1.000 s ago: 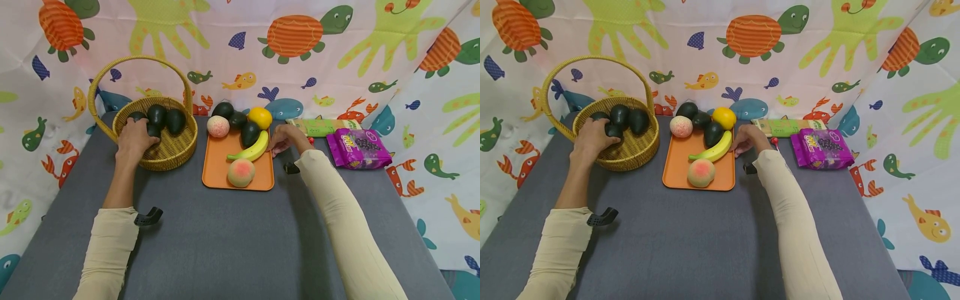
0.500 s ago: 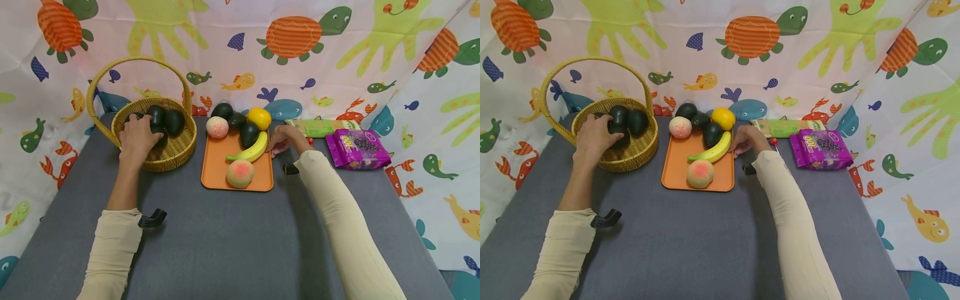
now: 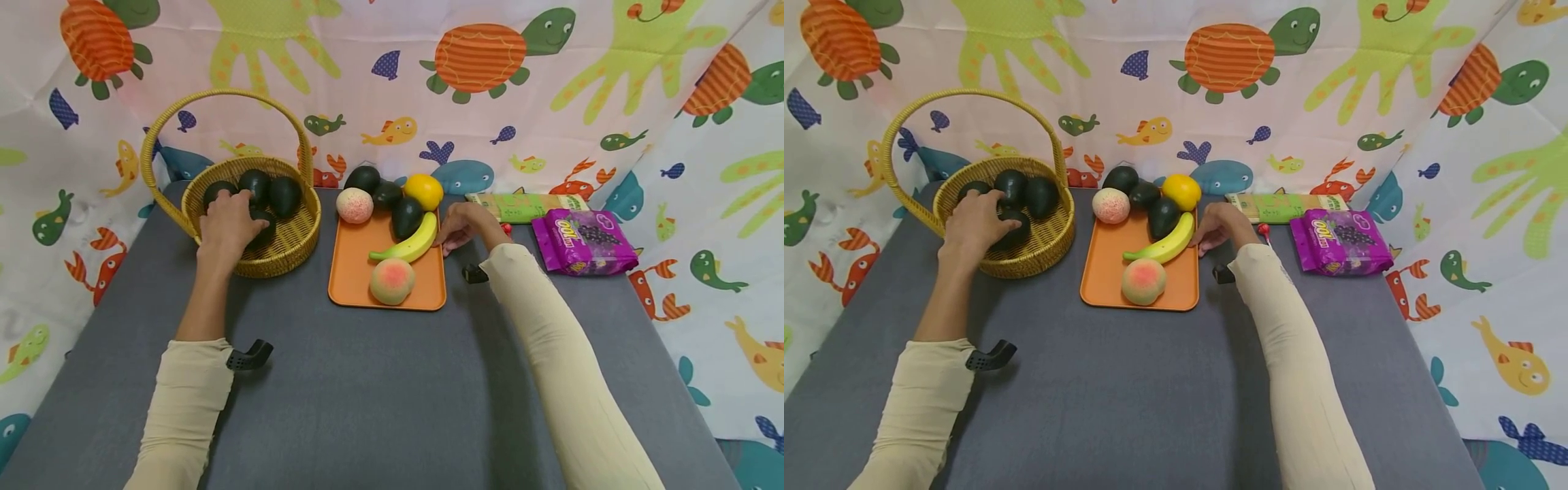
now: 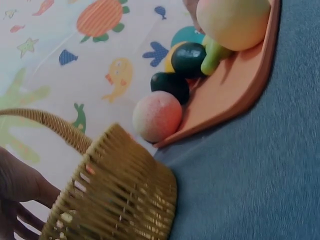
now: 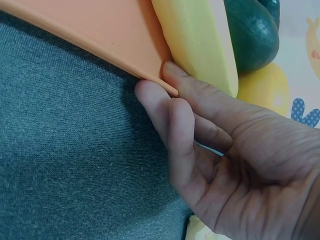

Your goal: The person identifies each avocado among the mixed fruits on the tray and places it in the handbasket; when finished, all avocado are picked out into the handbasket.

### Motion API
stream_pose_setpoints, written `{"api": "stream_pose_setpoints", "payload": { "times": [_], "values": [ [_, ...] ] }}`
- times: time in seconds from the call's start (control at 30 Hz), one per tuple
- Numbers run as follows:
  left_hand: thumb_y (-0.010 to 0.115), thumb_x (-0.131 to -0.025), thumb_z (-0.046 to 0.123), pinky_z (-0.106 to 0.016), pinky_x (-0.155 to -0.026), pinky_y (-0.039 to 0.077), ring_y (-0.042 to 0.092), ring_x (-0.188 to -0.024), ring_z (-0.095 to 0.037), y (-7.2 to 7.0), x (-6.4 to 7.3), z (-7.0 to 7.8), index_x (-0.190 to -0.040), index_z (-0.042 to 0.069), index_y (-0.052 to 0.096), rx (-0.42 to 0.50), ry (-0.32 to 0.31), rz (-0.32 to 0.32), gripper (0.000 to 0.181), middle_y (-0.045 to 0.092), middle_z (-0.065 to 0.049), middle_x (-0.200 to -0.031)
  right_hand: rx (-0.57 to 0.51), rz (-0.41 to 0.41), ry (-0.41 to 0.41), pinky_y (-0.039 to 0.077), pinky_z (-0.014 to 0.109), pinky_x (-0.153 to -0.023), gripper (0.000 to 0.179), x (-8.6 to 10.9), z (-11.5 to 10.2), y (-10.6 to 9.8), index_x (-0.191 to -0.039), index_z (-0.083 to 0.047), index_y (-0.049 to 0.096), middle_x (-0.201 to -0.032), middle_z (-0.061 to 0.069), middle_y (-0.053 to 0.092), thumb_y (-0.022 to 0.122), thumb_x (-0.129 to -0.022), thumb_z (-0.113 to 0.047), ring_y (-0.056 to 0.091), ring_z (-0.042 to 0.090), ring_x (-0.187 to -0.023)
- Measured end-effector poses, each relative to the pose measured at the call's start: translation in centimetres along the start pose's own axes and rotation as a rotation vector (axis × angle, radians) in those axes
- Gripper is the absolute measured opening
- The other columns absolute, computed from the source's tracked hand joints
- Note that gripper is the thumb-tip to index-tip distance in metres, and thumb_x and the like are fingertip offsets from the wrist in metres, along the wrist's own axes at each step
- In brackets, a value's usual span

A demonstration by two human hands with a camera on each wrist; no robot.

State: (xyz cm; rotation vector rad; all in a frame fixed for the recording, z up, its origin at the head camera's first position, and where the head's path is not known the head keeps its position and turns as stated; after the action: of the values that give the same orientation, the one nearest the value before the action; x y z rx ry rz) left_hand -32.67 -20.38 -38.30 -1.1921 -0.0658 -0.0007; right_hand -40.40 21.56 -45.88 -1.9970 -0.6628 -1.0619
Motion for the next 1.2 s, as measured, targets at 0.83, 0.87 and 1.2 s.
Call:
{"api": "stream_pose_setpoints", "payload": {
  "times": [0.83,0.87,1.2],
  "values": [
    [0.069,-0.102,0.027,-0.057,-0.102,0.055,0.064,-0.114,-0.043,1.6,-1.6,14.7,-0.147,0.004,0.056,0.071,0.371,0.043,0.052,0.057,-0.025,-0.14,-0.001,0.021,-0.023,0.06,0.02,-0.073,0.023,-0.6,0.6,-0.2,-0.101,0.003,0.078,-0.075,0.007,0.078,0.08,-0.093,-0.018,0.071,0.011,-0.062],
    [0.069,-0.102,0.028,-0.055,-0.102,0.055,0.065,-0.113,-0.042,1.9,-1.6,15.4,-0.147,0.005,0.056,0.071,0.385,0.033,0.052,0.057,-0.025,-0.139,-0.002,0.018,-0.02,0.06,0.02,-0.073,0.023,-0.6,0.6,-0.2,-0.101,0.003,0.078,-0.075,0.007,0.078,0.08,-0.093,-0.018,0.071,0.011,-0.063],
    [0.065,-0.104,0.035,-0.055,-0.114,0.049,0.059,-0.13,-0.039,4.9,-2.6,19.7,-0.154,0.012,0.049,0.029,0.466,-0.084,0.057,0.046,-0.024,-0.154,-0.017,0.01,0.01,0.061,0.021,-0.072,0.022,-0.6,0.4,-0.1,-0.101,0.003,0.078,-0.075,0.008,0.078,0.08,-0.093,-0.017,0.072,0.013,-0.063]
  ]
}}
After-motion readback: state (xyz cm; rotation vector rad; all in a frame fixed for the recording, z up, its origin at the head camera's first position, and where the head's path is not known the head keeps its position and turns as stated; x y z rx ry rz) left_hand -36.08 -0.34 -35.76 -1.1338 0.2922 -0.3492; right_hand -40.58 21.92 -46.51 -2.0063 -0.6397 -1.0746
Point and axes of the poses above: each hand's wrist, its own x-axis away from the middle knuckle, its own y-axis out of the palm, z = x × y, the point moved 6 cm from there along -x, towards the middle knuckle
